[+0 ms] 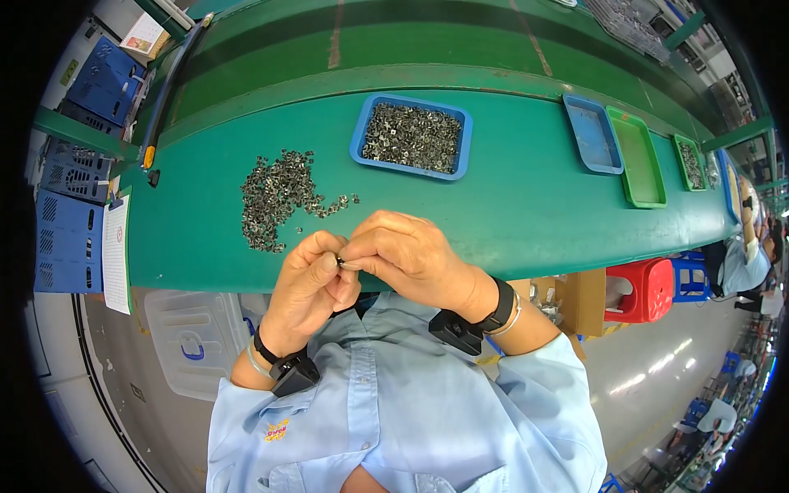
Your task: The person picks up small metal components from a pile on the table, brings them together to fit them into each other, and places the assembled pieces into a blue tray.
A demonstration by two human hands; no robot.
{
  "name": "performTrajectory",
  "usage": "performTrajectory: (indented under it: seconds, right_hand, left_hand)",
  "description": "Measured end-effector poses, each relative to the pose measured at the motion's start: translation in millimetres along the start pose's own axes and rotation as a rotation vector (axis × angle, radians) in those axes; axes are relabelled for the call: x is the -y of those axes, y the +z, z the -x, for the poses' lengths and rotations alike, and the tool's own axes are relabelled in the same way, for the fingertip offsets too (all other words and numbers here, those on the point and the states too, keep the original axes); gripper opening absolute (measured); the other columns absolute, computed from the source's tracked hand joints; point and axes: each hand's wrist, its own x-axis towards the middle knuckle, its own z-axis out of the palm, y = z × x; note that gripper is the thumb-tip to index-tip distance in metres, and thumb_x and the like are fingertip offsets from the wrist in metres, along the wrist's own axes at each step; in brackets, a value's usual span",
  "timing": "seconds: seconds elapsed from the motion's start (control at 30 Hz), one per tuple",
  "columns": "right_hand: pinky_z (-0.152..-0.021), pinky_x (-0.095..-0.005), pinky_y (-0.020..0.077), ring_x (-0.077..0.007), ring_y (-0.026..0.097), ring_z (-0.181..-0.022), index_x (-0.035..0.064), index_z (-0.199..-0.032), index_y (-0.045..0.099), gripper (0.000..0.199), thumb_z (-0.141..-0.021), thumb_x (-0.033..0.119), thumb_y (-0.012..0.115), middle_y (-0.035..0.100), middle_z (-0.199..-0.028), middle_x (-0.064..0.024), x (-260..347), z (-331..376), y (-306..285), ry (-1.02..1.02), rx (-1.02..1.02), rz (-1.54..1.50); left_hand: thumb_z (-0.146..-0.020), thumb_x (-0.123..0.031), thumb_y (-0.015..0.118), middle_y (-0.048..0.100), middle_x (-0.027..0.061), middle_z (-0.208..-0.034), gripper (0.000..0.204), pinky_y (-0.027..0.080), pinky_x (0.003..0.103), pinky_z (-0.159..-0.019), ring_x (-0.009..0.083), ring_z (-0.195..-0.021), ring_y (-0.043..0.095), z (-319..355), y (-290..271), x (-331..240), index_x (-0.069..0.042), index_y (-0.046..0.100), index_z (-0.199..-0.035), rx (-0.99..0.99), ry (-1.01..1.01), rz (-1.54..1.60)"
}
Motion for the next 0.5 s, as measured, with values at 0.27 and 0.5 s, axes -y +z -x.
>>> performTrajectory:
  seconds: [0.27, 0.5]
  right_hand:
    - [-0.059, -0.0303, 0.0478, -0.0196, 0.061, -0.071, 0.0052, -0.084, 0.065, 0.014, -0.073, 0.001, 0.073, 0.063, -0.08, -0.0071, -4, 4, 1, 0.011, 0.025, 0.01]
    - [-0.061, -0.0298, 0.0477, -0.0192, 0.06, -0.073, 0.0057, -0.085, 0.065, 0.014, -0.074, 0.002, 0.072, 0.063, -0.082, -0.0063, -10, 12, 7, 0.126, -0.012, -0.066]
  left_hand:
    - [-0.092, -0.014, 0.059, 0.061, 0.0071, -0.078, 0.011, 0.041, 0.025, -0.048, 0.0128, -0.057, 0.054, 3, 4, -7, -0.004, 0.055, -0.093, -0.09, -0.032, -0.143]
    - [-0.093, -0.016, 0.057, 0.061, 0.0072, -0.078, 0.012, 0.042, 0.025, -0.049, 0.0129, -0.058, 0.054, 3, 2, -2, -0.004, 0.055, -0.095, -0.095, -0.042, -0.059]
